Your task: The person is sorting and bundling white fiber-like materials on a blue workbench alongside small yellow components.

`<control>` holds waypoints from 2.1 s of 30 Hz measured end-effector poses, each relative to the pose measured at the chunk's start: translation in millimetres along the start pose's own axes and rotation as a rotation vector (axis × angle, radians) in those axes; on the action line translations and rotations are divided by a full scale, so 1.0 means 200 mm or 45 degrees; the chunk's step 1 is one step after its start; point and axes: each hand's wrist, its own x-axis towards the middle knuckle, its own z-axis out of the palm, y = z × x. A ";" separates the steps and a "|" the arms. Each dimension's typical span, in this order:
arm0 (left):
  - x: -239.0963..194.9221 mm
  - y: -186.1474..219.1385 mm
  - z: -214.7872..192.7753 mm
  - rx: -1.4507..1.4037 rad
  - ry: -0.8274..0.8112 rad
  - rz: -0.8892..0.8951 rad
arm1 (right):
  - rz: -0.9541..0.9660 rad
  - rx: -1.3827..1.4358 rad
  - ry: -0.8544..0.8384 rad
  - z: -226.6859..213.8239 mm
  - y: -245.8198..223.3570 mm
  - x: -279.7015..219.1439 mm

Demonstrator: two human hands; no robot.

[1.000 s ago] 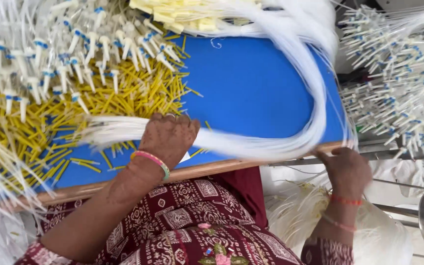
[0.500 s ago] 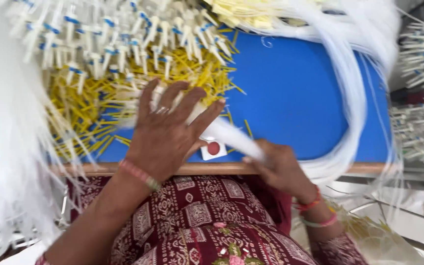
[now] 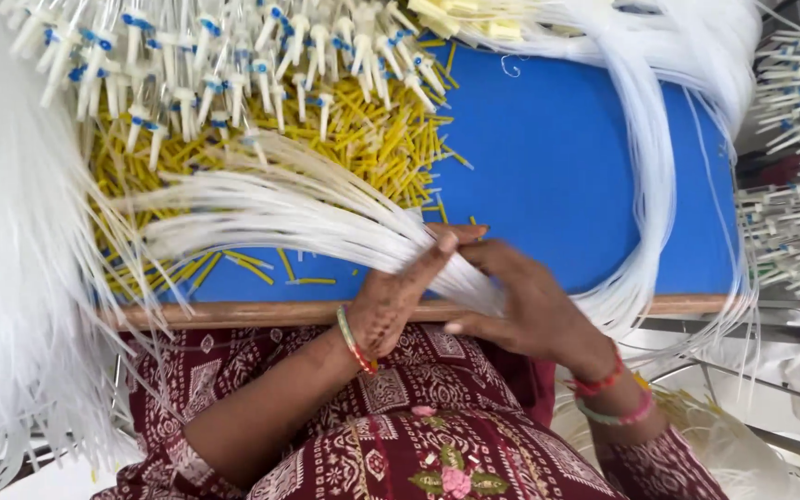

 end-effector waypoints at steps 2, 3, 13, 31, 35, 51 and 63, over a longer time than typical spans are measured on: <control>0.01 0.00 -0.01 -0.038 0.036 0.025 | -0.185 -0.244 0.133 -0.03 -0.05 -0.02; 0.01 -0.01 -0.02 -0.099 0.057 0.020 | -0.103 -0.291 0.149 -0.03 -0.05 -0.05; 0.02 -0.22 -0.13 0.173 0.020 0.234 | 0.442 -0.129 0.203 -0.03 0.05 -0.17; 0.03 -0.19 -0.08 0.437 0.047 0.208 | 0.660 0.079 0.175 -0.05 0.14 -0.16; 0.04 -0.23 -0.10 0.228 0.026 0.118 | 0.722 0.489 0.210 -0.09 0.33 -0.29; -0.02 -0.22 -0.10 0.488 -0.294 0.132 | 0.213 1.016 1.134 -0.68 1.18 0.25; 0.02 -0.14 -0.08 0.521 0.106 0.414 | 0.106 0.068 0.092 -0.03 0.11 0.08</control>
